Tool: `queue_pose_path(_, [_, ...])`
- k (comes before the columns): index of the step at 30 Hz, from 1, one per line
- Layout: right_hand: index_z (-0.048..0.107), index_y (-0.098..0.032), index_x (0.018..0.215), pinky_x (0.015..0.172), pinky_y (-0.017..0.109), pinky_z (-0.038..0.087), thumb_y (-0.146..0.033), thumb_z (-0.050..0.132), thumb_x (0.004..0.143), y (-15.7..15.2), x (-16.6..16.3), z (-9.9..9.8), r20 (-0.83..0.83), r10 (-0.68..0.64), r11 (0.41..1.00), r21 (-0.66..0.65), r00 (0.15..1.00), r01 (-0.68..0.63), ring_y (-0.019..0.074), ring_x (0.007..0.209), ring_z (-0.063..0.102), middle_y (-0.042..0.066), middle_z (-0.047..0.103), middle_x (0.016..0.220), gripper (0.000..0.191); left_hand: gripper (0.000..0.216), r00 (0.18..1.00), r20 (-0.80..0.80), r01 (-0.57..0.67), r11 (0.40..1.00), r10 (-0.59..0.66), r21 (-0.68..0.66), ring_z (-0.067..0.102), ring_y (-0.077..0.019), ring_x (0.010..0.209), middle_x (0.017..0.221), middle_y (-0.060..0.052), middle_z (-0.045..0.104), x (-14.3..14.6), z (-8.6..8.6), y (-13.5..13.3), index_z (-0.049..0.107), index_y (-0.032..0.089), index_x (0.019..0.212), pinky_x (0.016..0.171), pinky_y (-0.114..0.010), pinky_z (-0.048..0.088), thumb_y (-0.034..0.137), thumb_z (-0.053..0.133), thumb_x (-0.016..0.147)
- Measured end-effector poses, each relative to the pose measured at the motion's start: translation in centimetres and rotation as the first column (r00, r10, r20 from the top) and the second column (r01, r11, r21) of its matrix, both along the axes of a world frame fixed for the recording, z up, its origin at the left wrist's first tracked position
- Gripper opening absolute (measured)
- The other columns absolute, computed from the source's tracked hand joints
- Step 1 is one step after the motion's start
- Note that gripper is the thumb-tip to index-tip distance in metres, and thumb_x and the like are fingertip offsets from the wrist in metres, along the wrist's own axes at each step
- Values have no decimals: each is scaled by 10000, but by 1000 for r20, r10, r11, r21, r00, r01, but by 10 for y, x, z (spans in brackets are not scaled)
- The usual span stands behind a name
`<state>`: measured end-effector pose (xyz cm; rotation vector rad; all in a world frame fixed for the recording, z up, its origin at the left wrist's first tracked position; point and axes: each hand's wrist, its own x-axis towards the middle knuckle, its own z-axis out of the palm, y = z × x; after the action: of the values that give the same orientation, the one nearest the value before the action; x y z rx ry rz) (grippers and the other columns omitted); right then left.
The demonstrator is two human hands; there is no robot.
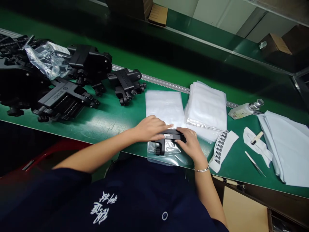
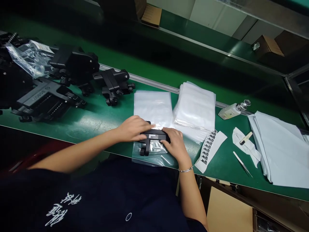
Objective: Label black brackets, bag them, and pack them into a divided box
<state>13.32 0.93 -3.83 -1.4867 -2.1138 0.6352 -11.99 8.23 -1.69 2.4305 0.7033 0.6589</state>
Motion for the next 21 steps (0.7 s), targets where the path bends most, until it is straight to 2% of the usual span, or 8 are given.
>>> queue_pose_path(4, [615,-292,1288,955,482,466,-285,563,944,-14,-7,0,-24,46,972,231,999,-39,257,1084,539,99,578,1140,347,407,820,230,-513,852,524,-111,608,-188,810,883,-54,658,-24,-11,-15,630,165,1193,767,-320,488,390,355,994])
queue_pose_path(6, [670,-340,1215,942,471,473,-214,555,939,-23,-7,6,-39,-7,927,375,999,21,250,1099,516,87,540,1149,324,350,775,202,-577,801,598,-159,613,-178,791,868,-43,648,-32,-17,-20,649,160,1131,747,-311,506,353,398,982])
queue_pose_path(8, [720,-382,1119,952,481,465,-171,567,920,-31,-4,15,-76,-86,866,487,993,113,249,1110,513,71,527,1149,328,330,805,142,-563,817,577,-125,627,-184,823,901,-56,655,-34,-23,-25,649,156,1108,752,-314,517,324,391,989])
queue_pose_path(11, [741,-369,1091,960,483,469,-225,591,915,-39,1,26,-280,-248,826,440,927,353,252,1122,538,74,557,1150,272,322,916,68,-395,918,395,-17,651,-196,894,960,-75,685,-20,-29,-36,652,172,1077,785,-314,533,306,369,1001])
queue_pose_path(14, [706,-313,1185,987,467,483,-345,571,939,-43,3,29,-613,-370,857,64,698,511,245,1138,586,80,637,1176,283,318,999,-52,-7,999,9,45,654,-197,1052,1145,-66,699,11,-36,-55,637,223,1179,909,-307,524,330,405,990])
queue_pose_path(17, [698,-277,1203,1058,472,450,-437,584,924,-45,5,29,-797,-425,872,-233,429,431,253,1180,606,68,687,1217,341,498,894,-277,379,924,-353,49,495,-259,1333,1473,-98,507,43,-45,-72,440,209,1441,1111,-408,391,427,411,994])
queue_pose_path(19, [703,-259,1195,1091,476,425,-469,612,899,-49,7,30,-822,-455,862,-309,344,402,263,1213,596,67,683,1251,374,623,834,-371,452,892,-408,34,405,-287,1406,1547,-105,405,57,-51,-75,325,197,1512,1171,-469,287,523,391,986])
queue_pose_path(21, [707,-254,1188,1105,472,415,-477,638,879,-54,10,34,-815,-472,850,-320,337,419,265,1231,588,62,675,1272,387,679,830,-417,421,906,-369,36,367,-291,1431,1561,-104,379,64,-56,-72,285,208,1532,1195,-494,212,591,349,975])
